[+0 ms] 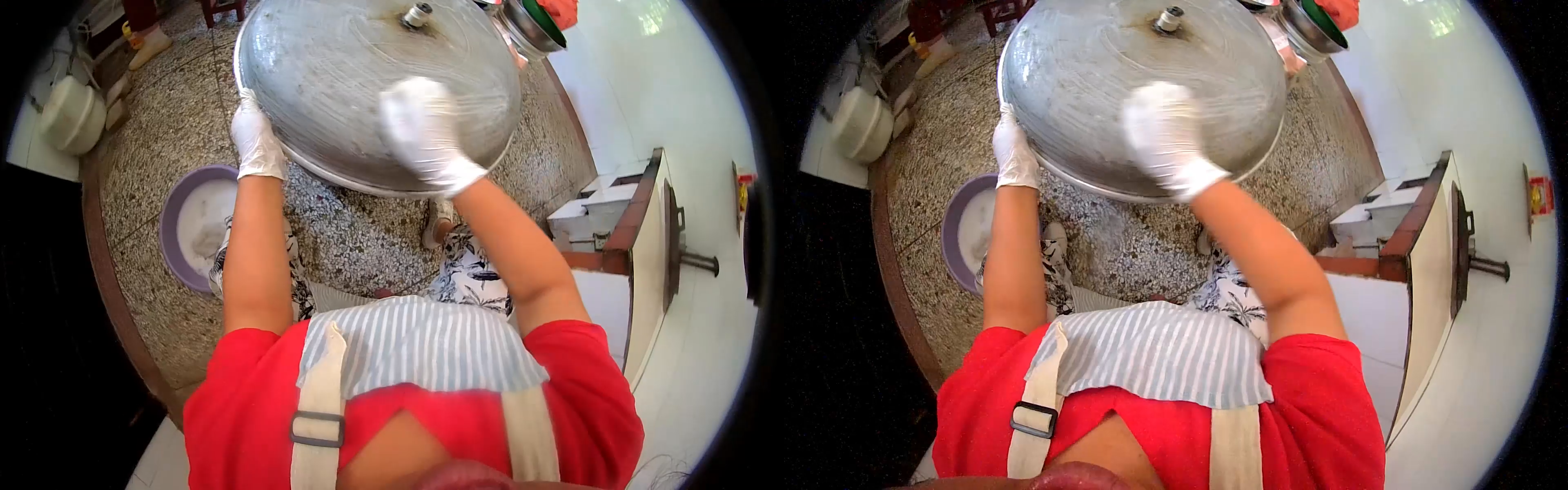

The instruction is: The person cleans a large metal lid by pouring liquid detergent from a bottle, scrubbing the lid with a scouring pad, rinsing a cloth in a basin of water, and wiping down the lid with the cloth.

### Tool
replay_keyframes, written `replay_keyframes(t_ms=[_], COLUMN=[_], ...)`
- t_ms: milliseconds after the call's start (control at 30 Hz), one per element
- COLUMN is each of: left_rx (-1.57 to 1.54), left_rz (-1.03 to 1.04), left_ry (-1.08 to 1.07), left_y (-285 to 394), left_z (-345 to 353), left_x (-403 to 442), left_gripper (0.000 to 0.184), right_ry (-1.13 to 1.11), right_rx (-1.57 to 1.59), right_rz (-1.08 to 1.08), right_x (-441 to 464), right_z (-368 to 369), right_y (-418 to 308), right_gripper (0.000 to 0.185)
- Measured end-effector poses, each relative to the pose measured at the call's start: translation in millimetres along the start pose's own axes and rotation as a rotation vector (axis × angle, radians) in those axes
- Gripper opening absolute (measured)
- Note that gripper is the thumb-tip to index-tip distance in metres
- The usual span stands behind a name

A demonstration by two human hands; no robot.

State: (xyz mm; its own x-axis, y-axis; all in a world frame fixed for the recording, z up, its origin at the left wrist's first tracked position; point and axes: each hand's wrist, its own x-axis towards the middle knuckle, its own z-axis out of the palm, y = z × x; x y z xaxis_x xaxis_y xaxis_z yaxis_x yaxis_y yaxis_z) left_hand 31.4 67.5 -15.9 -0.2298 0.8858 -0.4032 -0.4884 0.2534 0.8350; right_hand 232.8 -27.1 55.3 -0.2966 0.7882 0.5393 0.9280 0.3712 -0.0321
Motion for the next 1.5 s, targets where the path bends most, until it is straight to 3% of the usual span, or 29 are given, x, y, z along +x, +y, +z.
replay_keyframes(t_ms=[33,133,200,233,267,300,333,400,467,533,567,600,633,733,833,867,900,967,1000,1067,1133,1167,1200,1233,1267,1367,1400,1467,1500], left_rx=[-0.031,-0.023,-0.152,-0.14,-0.143,-0.032,0.082,0.041,-0.097,-0.041,0.02,0.029,-0.012,-0.05,-0.121,-0.123,-0.099,-0.074,-0.105,-0.138,-0.122,-0.12,-0.113,-0.104,-0.1,-0.123,-0.128,-0.131,-0.138], left_rz=[0.005,0.009,-0.001,0.003,0.003,0.027,0.046,0.035,0.034,0.028,0.017,0.017,0.033,0.014,0.028,0.026,0.024,0.021,0.024,0.03,0.053,0.053,0.042,0.035,0.043,-0.02,-0.018,-0.014,0.019], left_ry=[-0.011,-0.019,-0.076,-0.052,-0.044,-0.011,0.022,0.014,-0.021,0.01,0.028,0.02,-0.009,-0.012,-0.077,-0.075,-0.045,-0.016,-0.018,-0.026,-0.057,-0.059,-0.041,-0.022,-0.027,-0.051,-0.056,-0.062,-0.059], left_y=[-1.5,-4.0,-8.7,-6.8,-7.1,-7.1,-8.7,-11.1,-12.5,-7.1,-6.2,-9.2,-12.7,-5.7,-10.6,-9.9,-7.7,-3.2,-2.0,-2.9,-7.9,-8.2,-7.3,-4.9,-4.6,-14.9,-15.4,-15.9,-16.6], left_z=[-0.8,-4.6,-6.4,-4.8,-6.4,-7.7,-9.5,-6.2,-5.1,-6.4,-6.3,-7.5,-8.8,-4.1,-7.3,-6.7,-5.8,-3.1,-1.5,-1.3,-6.0,-6.3,-5.9,-4.7,-4.1,-9.4,-10.3,-11.7,-11.3], left_x=[2.7,12.6,14.6,12.4,14.3,17.2,18.3,17.6,18.8,16.5,13.7,15.8,22.7,14.6,19.2,17.9,14.3,7.7,3.5,2.9,10.2,7.4,5.0,4.6,10.3,23.7,24.5,26.0,26.6], left_gripper=[0.053,0.053,0.054,0.053,0.053,0.054,0.054,0.055,0.056,0.055,0.054,0.054,0.054,0.053,0.051,0.051,0.05,0.05,0.05,0.05,0.05,0.05,0.051,0.051,0.051,0.05,0.05,0.05,0.05], right_ry=[-0.088,0.14,-0.168,0.025,-0.071,-0.006,0.0,-0.001,0.144,0.153,0.057,0.117,0.035,0.094,-0.127,0.051,0.035,0.089,0.098,0.154,0.045,0.167,-0.106,0.054,0.208,-0.247,-0.03,-0.017,-0.03], right_rx=[0.077,-0.084,-0.06,-0.029,-0.123,-0.224,-0.201,-0.203,-0.323,-0.156,-0.067,-0.025,-0.035,-0.11,-0.106,-0.104,-0.265,-0.183,-0.354,-0.306,-0.125,-0.069,-0.063,-0.04,0.002,-0.159,-0.158,-0.084,-0.196], right_rz=[0.195,-0.016,0.15,0.129,0.21,0.15,0.347,0.423,0.442,0.223,0.216,0.145,0.212,0.052,0.167,0.136,0.15,0.372,0.305,0.354,0.224,0.101,0.19,0.121,0.091,0.238,0.252,0.452,0.517], right_x=[13.9,23.2,12.6,-6.4,-22.0,-44.4,-64.4,-83.5,-81.6,-54.1,-39.5,-29.7,-16.4,-1.0,-16.8,-30.3,-46.0,-69.2,-63.3,-54.0,-36.3,-31.4,-22.1,-16.8,-14.8,-14.0,-26.9,-40.2,-44.2], right_z=[4.2,24.6,3.6,-7.4,-22.9,-34.7,-49.3,-60.6,-37.8,-24.3,-18.0,-4.5,1.5,13.2,-15.9,-22.6,-26.6,-37.0,-44.9,-29.9,-21.4,-5.0,-8.9,-1.2,3.4,-19.9,-20.9,-32.8,-33.4], right_y=[-37.1,-67.7,-38.3,-13.0,14.3,45.6,68.3,89.3,83.9,34.9,7.1,-15.0,-36.0,-56.0,-14.7,12.6,47.7,106.8,97.5,75.1,15.6,-7.6,-37.5,-48.5,-45.0,0.9,35.1,112.4,145.9], right_gripper=[0.016,0.022,0.022,0.024,0.027,0.027,0.026,0.025,0.023,0.022,0.021,0.018,0.015,0.017,0.026,0.029,0.029,0.03,0.031,0.028,0.024,0.024,0.015,0.015,0.017,0.021,0.025,0.031,0.032])
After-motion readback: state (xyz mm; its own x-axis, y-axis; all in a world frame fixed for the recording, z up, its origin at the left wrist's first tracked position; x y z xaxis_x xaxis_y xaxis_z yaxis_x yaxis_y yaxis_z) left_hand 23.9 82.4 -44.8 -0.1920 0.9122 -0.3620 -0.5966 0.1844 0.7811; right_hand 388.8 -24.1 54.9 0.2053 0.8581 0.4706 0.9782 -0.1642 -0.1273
